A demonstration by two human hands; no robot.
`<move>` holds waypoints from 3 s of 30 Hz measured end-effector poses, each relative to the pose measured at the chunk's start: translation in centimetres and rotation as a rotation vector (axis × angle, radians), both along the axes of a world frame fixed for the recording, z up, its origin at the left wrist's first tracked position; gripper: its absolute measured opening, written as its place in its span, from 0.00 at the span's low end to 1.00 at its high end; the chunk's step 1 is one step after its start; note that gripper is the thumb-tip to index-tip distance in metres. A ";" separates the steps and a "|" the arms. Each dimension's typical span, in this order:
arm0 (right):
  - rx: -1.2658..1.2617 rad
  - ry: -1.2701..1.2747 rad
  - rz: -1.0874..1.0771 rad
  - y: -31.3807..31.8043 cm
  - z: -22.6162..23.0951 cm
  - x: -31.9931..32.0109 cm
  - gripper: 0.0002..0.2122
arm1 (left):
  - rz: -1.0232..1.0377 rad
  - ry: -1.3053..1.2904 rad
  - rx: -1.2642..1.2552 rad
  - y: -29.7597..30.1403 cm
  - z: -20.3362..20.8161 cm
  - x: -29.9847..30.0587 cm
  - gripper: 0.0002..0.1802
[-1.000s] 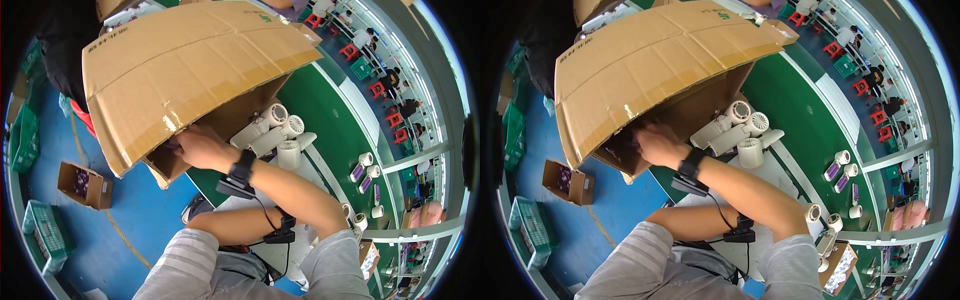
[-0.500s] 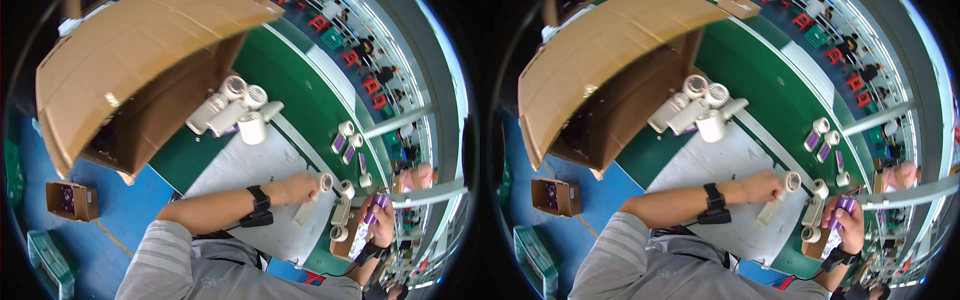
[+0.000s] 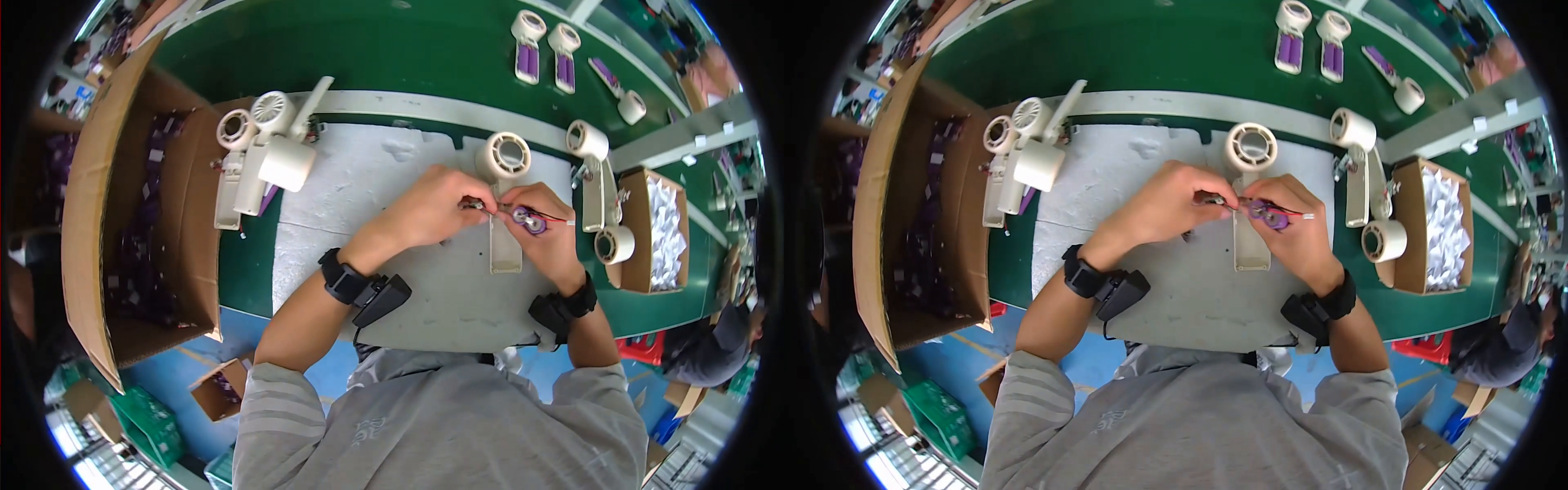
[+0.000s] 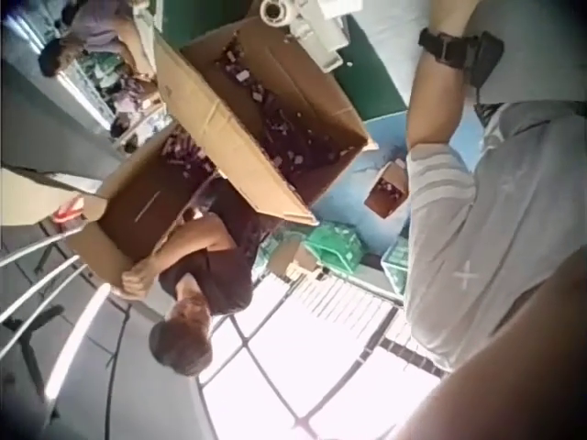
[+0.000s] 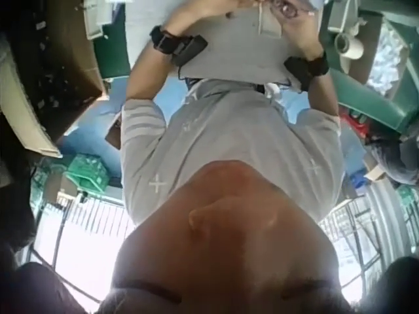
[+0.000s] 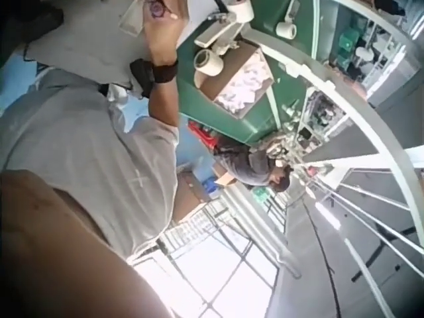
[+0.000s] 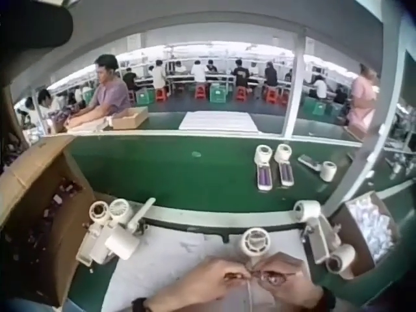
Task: The recorder is assembling small portable handheld fans by inserting a circuit board and two rechargeable batteries into the plastic fan housing.
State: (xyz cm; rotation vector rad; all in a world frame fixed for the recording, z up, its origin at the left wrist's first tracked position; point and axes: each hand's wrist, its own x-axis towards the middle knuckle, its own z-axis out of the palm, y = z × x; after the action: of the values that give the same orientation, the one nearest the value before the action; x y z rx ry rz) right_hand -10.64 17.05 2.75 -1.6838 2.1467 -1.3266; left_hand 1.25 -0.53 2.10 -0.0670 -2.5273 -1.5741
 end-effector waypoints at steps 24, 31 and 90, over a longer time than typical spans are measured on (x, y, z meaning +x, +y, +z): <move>-0.024 -0.022 -0.020 -0.2 -1.1 1.2 0.11 | 0.066 -0.179 0.218 -0.5 0.7 0.4 0.14; 0.035 -0.009 0.008 -0.2 -0.7 1.6 0.11 | -0.036 -0.239 0.337 -1.1 0.8 0.7 0.15; 0.004 -0.269 0.008 0.8 0.1 1.9 0.04 | -0.013 0.028 0.197 -0.1 0.3 0.4 0.07</move>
State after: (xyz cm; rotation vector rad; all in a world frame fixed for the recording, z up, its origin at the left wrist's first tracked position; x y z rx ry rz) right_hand -8.70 17.86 2.85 -1.4172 1.9859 -1.4509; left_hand 1.67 -0.65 2.40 -0.0799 -2.3416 -1.8050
